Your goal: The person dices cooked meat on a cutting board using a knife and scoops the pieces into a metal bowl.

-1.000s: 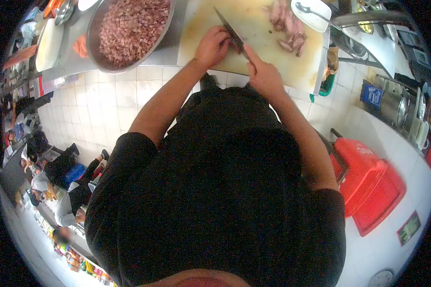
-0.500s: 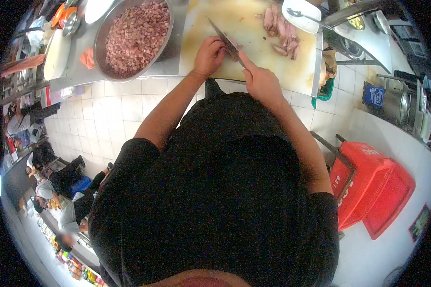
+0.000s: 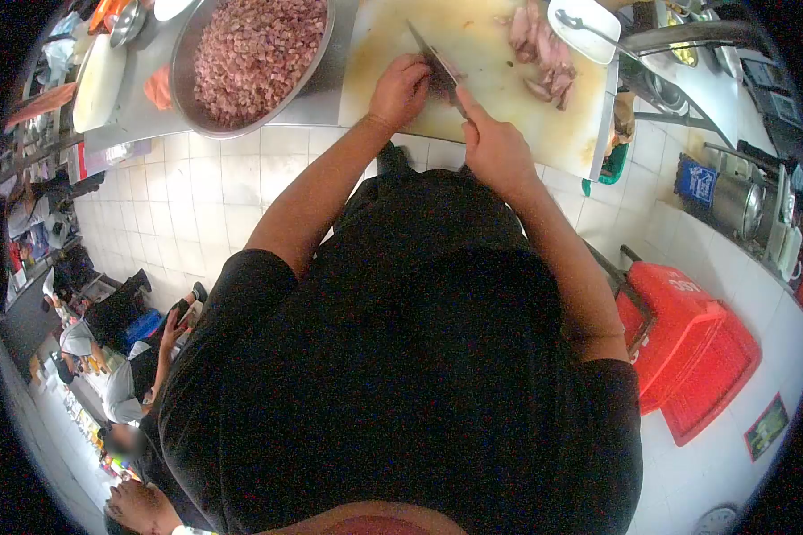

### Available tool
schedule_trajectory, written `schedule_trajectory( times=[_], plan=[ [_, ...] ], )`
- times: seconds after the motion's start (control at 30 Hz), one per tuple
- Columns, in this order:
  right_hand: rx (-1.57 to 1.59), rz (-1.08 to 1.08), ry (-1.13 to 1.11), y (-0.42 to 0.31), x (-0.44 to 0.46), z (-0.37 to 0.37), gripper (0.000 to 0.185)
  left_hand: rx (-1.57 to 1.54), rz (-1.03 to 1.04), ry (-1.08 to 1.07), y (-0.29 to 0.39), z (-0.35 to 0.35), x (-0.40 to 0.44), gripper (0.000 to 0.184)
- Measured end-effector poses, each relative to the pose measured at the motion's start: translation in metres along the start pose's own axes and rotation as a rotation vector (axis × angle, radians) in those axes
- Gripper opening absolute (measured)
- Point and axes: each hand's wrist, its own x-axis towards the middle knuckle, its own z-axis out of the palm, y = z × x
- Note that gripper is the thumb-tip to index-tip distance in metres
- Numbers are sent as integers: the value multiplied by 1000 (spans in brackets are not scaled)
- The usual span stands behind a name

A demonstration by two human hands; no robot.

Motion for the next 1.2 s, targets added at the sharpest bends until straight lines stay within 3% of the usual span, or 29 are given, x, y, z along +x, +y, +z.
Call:
schedule_trajectory(
  times=[0.23, 0.33, 0.43, 0.63, 0.73, 1.0, 1.2],
  plan=[
    [64, -66, 195, 24, 27, 57, 62, 40, -80, -101, -5, 4, 4, 4],
    [214, -202, 267, 31, 42, 45, 62, 21, -71, -107, -5, 4, 4, 9],
    [217, -152, 310, 35, 27, 28, 60, 0, -80, -40, -4, 3, 1, 15],
    [4, -29, 253, 52, -10, 11, 60, -52, -28, 76, -1, 8, 1, 13],
    [29, -38, 181, 51, -25, 17, 60, -59, -105, 66, 10, 3, -3, 11],
    [564, 13, 102, 74, -49, 36, 64, -23, -311, -24, 36, 16, 4, 20],
    [594, -4, 257, 93, -68, 25, 61, 108, -183, -55, 32, 31, 7, 22]
  ],
)
